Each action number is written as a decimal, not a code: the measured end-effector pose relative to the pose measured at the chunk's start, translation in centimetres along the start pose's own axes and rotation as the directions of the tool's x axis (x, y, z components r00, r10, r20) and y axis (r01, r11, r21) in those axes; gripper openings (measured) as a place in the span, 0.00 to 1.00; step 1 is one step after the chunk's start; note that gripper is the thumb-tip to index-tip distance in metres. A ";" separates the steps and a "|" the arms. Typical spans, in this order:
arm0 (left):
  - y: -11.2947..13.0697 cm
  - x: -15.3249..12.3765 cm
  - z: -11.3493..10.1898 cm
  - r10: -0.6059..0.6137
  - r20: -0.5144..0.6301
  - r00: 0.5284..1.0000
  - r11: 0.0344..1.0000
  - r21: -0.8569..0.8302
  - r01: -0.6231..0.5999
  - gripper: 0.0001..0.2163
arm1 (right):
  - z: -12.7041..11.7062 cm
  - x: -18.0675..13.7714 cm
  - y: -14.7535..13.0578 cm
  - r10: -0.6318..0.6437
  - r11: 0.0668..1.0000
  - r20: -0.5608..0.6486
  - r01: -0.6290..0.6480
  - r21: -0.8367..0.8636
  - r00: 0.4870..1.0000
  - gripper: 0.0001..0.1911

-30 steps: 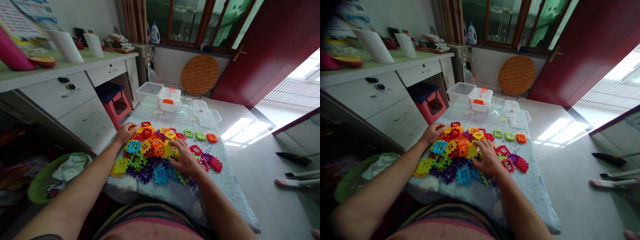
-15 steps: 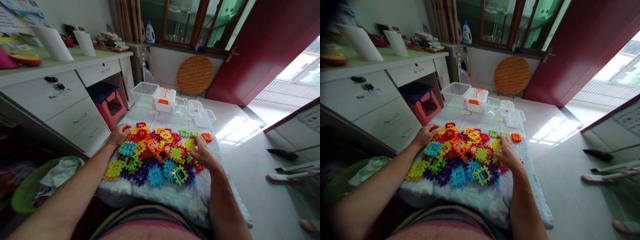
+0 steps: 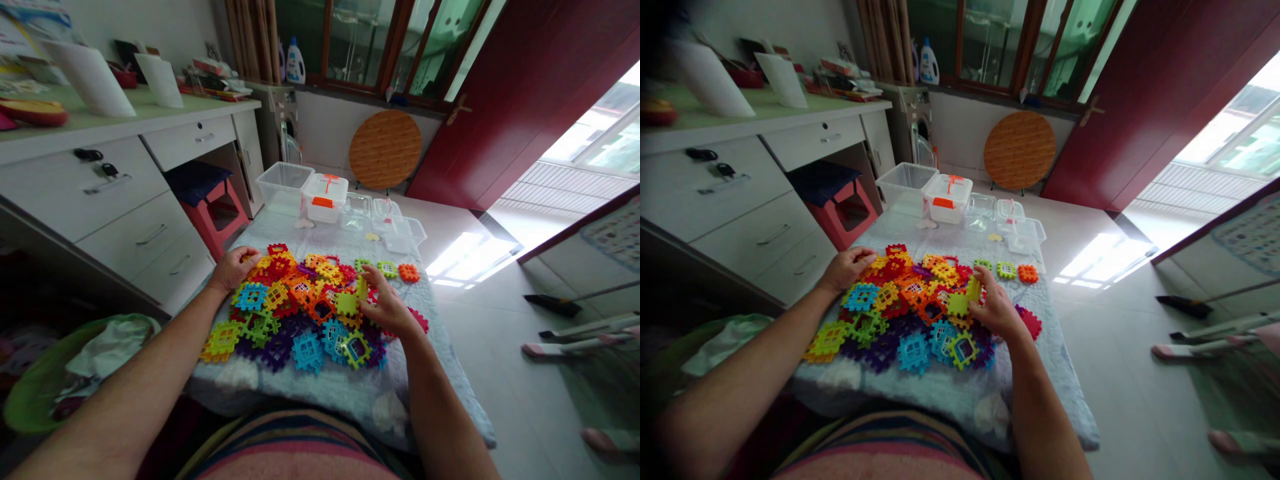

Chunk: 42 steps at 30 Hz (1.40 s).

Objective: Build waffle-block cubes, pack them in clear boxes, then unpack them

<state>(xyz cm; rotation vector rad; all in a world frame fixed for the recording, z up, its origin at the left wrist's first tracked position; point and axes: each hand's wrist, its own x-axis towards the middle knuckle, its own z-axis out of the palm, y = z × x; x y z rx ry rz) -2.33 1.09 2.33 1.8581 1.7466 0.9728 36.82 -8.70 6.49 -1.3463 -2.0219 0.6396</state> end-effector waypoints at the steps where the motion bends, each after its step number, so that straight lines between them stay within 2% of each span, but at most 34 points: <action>1: -0.1 0.0 0.0 0.007 0.001 1.000 1.000 0.003 -0.007 0.21 | -0.1 0.0 -0.3 0.005 1.000 -0.004 -0.005 0.001 1.000 0.34; 4: 0.0 0.0 0.0 0.013 0.002 1.000 1.000 -0.001 -0.013 0.21 | -0.1 -0.1 -1.3 -0.063 0.997 0.052 0.066 -0.043 0.997 0.29; 9: 0.1 0.0 -0.1 0.000 -0.002 1.000 1.000 -0.012 -0.001 0.20 | 0.6 0.2 -2.3 -0.179 0.973 0.149 0.197 -0.120 0.973 0.26; 14: -0.2 0.0 0.0 0.015 -0.004 1.000 1.000 0.006 -0.015 0.20 | 0.9 0.2 -2.2 -0.127 0.972 0.201 0.163 -0.171 0.971 0.28; 17: -0.3 0.0 0.0 0.017 -0.005 1.000 1.000 0.009 -0.016 0.20 | 1.0 0.2 -1.9 -0.098 0.971 0.186 0.135 -0.198 0.978 0.30; 25: 0.2 0.0 -0.1 -0.013 0.006 1.000 1.000 -0.005 0.013 0.20 | 0.7 0.3 -1.8 -0.066 0.974 0.163 0.099 -0.202 0.984 0.27; 30: 0.4 -0.1 -0.2 -0.005 0.004 1.000 1.000 -0.012 0.005 0.20 | 0.7 0.3 -1.7 -0.040 0.967 0.184 0.085 -0.240 0.982 0.30; 36: 0.3 0.0 -0.2 -0.014 0.002 1.000 1.000 -0.005 0.014 0.20 | 1.1 0.4 -1.8 -0.072 0.969 0.191 0.114 -0.219 0.979 0.27; 42: -0.1 0.0 -0.1 -0.009 0.002 1.000 1.000 0.002 0.009 0.20 | 1.0 0.5 -2.1 -0.072 0.970 0.189 0.113 -0.217 0.979 0.30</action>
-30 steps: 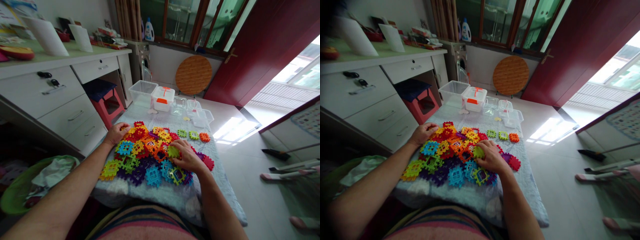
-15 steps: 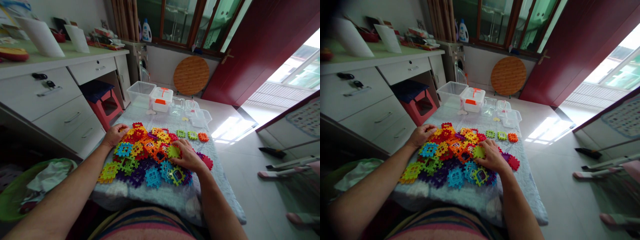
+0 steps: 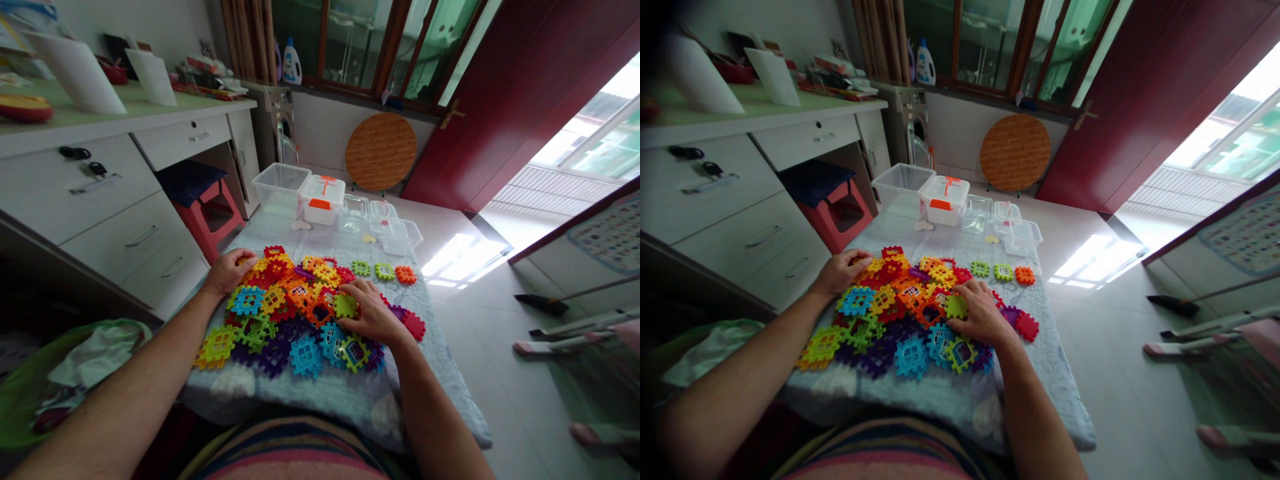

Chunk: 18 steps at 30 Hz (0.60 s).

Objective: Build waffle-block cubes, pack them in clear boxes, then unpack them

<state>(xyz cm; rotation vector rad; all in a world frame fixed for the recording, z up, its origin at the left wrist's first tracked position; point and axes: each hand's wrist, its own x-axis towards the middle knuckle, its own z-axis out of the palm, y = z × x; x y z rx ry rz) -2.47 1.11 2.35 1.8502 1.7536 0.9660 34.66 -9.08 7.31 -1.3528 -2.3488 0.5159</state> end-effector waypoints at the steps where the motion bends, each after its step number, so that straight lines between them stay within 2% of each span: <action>1: 0.0 0.0 0.0 0.001 0.002 1.000 1.000 0.001 -0.001 0.20 | 0.0 0.0 0.0 0.006 1.000 -0.001 -0.006 0.000 1.000 0.30; 6: 0.0 0.1 -0.1 0.005 0.019 1.000 1.000 -0.007 -0.005 0.20 | -0.1 0.0 -0.2 0.034 0.999 -0.019 -0.035 -0.016 0.999 0.25; 9: -0.2 0.1 0.0 0.009 0.032 0.999 1.000 -0.013 -0.009 0.20 | -1.3 0.1 0.8 0.057 0.997 -0.081 -0.061 -0.037 0.995 0.22; 14: -0.5 0.2 0.0 0.002 0.037 0.999 1.000 -0.006 -0.001 0.21 | -5.1 0.9 6.3 0.176 0.970 -0.234 -0.209 -0.125 0.956 0.22; 18: -0.4 0.3 0.0 -0.010 0.031 0.999 1.000 -0.012 0.010 0.20 | -6.7 2.2 10.8 0.292 0.932 -0.175 -0.321 -0.168 0.940 0.23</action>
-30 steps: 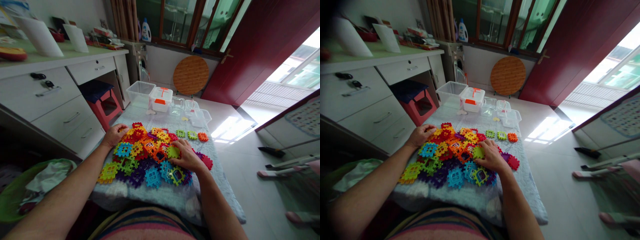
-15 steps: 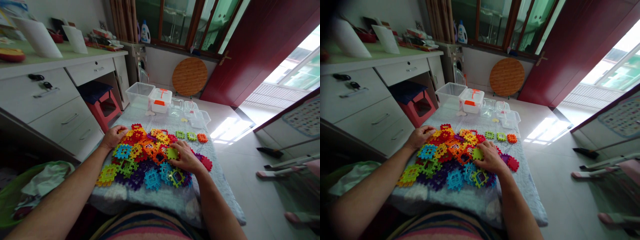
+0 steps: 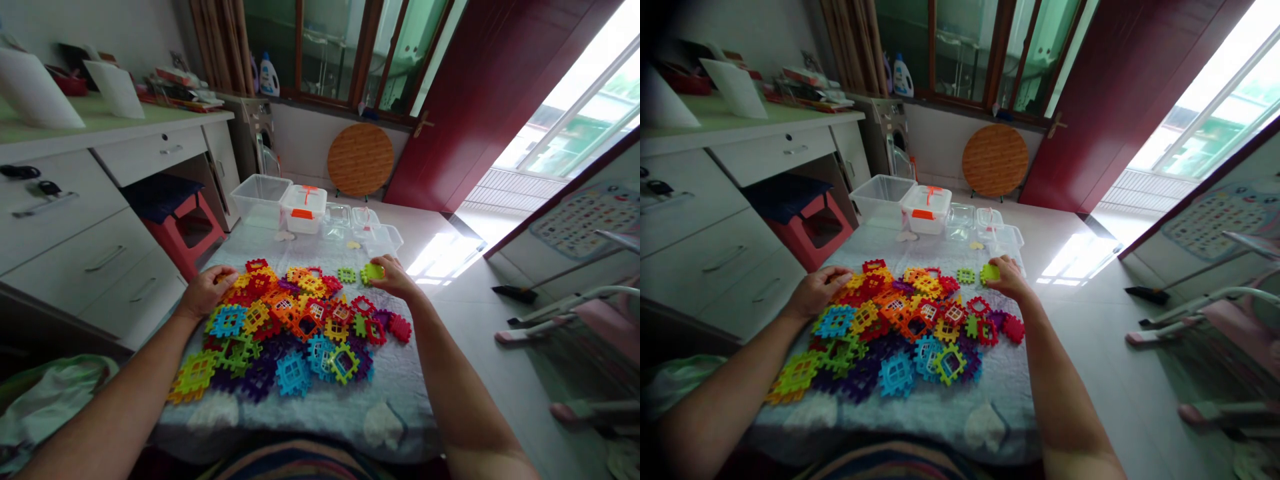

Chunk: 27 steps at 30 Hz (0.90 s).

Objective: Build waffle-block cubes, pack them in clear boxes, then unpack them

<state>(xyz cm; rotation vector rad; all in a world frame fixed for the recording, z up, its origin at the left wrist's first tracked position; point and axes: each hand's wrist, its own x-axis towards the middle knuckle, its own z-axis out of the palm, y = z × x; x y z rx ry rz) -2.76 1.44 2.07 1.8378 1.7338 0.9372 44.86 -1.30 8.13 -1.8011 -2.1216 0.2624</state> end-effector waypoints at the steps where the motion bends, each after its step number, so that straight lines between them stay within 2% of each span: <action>1: 0.0 0.0 0.0 -0.002 0.000 1.000 1.000 -0.002 0.002 0.20 | 0.1 0.5 0.5 0.008 1.000 0.034 -0.008 -0.014 0.999 0.23; 6: -0.3 0.0 0.0 -0.008 0.011 1.000 1.000 -0.002 0.008 0.20 | 1.3 1.5 1.1 0.034 0.993 0.155 -0.016 -0.119 0.987 0.25; 15: 0.2 -0.1 -0.2 -0.022 0.012 1.000 1.000 -0.019 0.022 0.20 | 2.0 1.6 1.1 0.052 0.980 0.197 -0.012 -0.197 0.979 0.29; 18: 0.4 -0.1 -0.2 -0.011 0.001 1.000 1.000 -0.028 0.011 0.20 | 1.5 1.5 0.7 0.053 0.977 0.155 -0.019 -0.212 0.986 0.32; 21: 0.3 -0.1 -0.1 0.001 0.008 1.000 0.999 -0.037 0.000 0.20 | 1.0 1.2 -1.0 -0.014 0.988 0.072 0.025 -0.150 0.997 0.35; 23: 0.1 -0.2 0.0 0.008 0.016 1.000 0.999 -0.041 -0.007 0.21 | 1.1 0.9 -2.9 -0.119 0.991 0.053 0.122 -0.047 0.991 0.32; 25: -0.1 -0.1 0.0 0.028 0.005 1.000 0.998 -0.048 -0.028 0.20 | 1.7 0.8 -5.2 -0.230 0.972 0.088 0.224 0.067 0.969 0.25; 27: -0.1 0.1 -0.1 0.071 -0.040 0.997 0.996 -0.043 -0.072 0.20 | 2.5 0.8 -7.4 -0.276 0.959 0.133 0.264 0.106 0.952 0.23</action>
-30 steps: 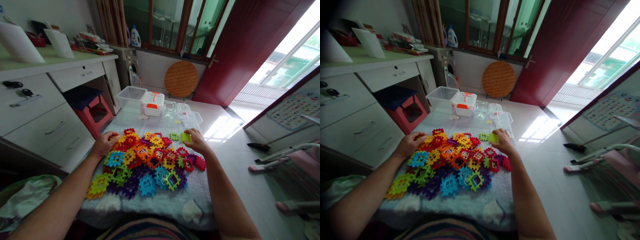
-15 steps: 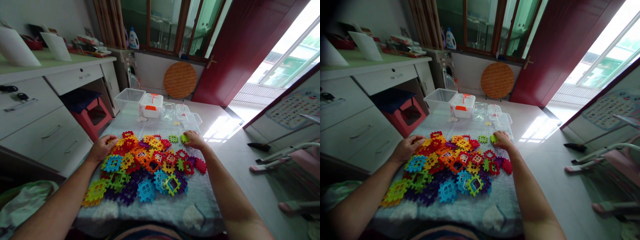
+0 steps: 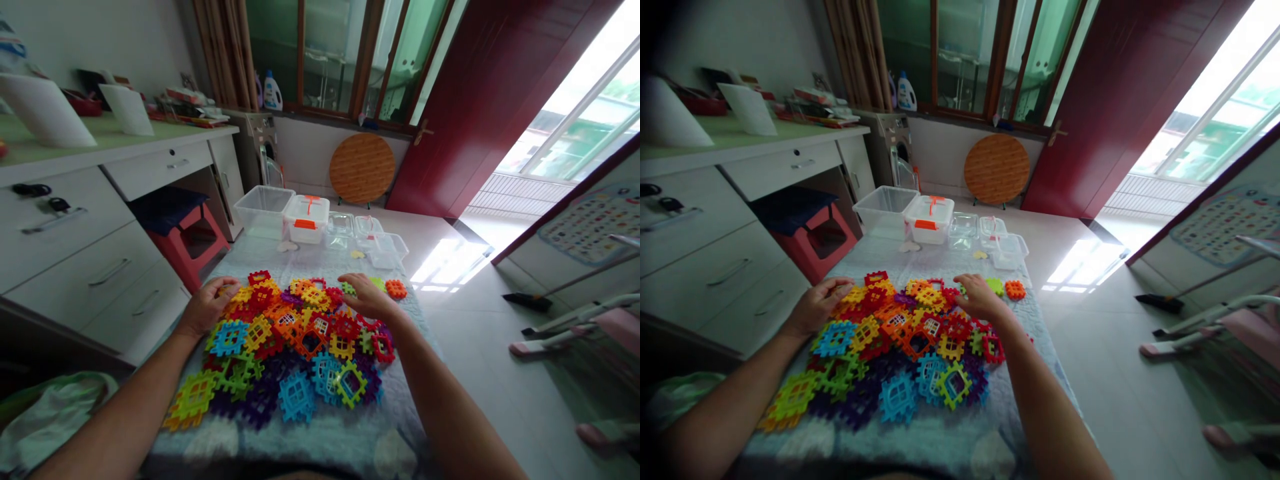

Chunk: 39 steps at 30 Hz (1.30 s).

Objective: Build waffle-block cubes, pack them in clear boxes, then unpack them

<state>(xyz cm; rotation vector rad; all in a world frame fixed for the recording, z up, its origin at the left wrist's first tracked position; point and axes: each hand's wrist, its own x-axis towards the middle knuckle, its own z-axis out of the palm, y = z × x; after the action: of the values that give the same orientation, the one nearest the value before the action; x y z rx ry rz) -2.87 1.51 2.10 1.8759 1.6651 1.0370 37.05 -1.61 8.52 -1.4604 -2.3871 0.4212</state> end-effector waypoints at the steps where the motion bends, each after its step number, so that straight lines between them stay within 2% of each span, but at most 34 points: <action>1: 0.2 0.2 -0.1 0.032 -0.027 0.999 0.999 0.015 -0.031 0.20 | 0.5 0.4 -0.8 0.002 1.000 0.018 -0.002 -0.008 1.000 0.22; 4: 2.1 0.9 -0.4 0.134 -0.069 0.989 0.986 0.113 -0.126 0.20 | 1.7 1.4 -2.4 0.053 0.997 0.101 -0.047 -0.066 0.994 0.20; 6: 4.4 1.5 -0.1 0.198 -0.019 0.980 0.967 0.168 -0.192 0.20 | 2.2 1.7 -3.0 0.069 0.994 0.158 -0.055 -0.095 0.985 0.18; 8: 7.1 2.2 0.9 0.280 0.152 0.948 0.938 0.165 -0.303 0.19 | 2.4 1.6 -3.3 0.057 0.995 0.169 -0.041 -0.096 0.984 0.18; 11: 10.9 3.3 3.9 0.356 0.391 0.849 0.888 0.142 -0.438 0.17 | 2.6 0.8 -4.0 0.032 0.998 0.125 -0.025 -0.056 0.992 0.23; 14: 13.2 4.4 7.4 0.306 0.566 0.765 0.869 0.163 -0.468 0.18 | 2.6 -0.4 -4.6 0.002 1.000 0.089 -0.002 0.005 0.996 0.25; 17: 14.0 5.4 9.9 0.199 0.696 0.690 0.862 0.212 -0.461 0.21 | 2.5 -1.7 -4.6 -0.007 0.997 0.044 0.003 0.081 0.999 0.27; 19: 14.0 5.9 10.9 0.183 0.718 0.671 0.862 0.211 -0.461 0.25 | 2.6 -2.4 -4.2 0.026 0.990 -0.006 -0.025 0.137 1.000 0.29; 21: 13.7 6.3 11.4 0.185 0.695 0.695 0.869 0.215 -0.446 0.29 | 2.9 -3.0 -3.7 0.066 0.981 -0.051 -0.055 0.186 0.997 0.30; 24: 13.4 6.7 11.6 0.151 0.675 0.722 0.901 0.206 -0.381 0.29 | 3.3 -3.4 -3.0 0.100 0.978 -0.089 -0.082 0.191 0.991 0.28; 29: 14.0 6.4 10.9 0.140 0.710 0.690 0.924 0.156 -0.348 0.14 | 3.6 -3.9 -2.5 0.153 0.983 -0.108 -0.140 0.122 0.982 0.24; 33: 15.8 4.4 9.5 0.267 0.691 0.672 0.853 0.156 -0.499 0.10 | 3.2 -4.1 -2.3 0.180 0.972 -0.076 -0.166 0.163 0.981 0.28; 36: 17.1 2.4 8.2 0.362 0.697 0.619 0.764 0.159 -0.626 0.09 | 2.6 -4.3 -2.4 0.147 0.967 -0.066 -0.129 0.220 0.987 0.29; 39: 17.9 0.7 7.0 0.401 0.716 0.571 0.702 0.160 -0.694 0.08 | 1.8 -4.5 -2.6 0.110 0.948 -0.030 -0.096 0.303 0.993 0.27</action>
<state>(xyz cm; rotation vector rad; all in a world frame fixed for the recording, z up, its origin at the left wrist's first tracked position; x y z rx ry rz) 14.07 -0.05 10.96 2.7589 0.9067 0.0900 36.21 -6.92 7.45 -1.4387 -2.1036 0.7333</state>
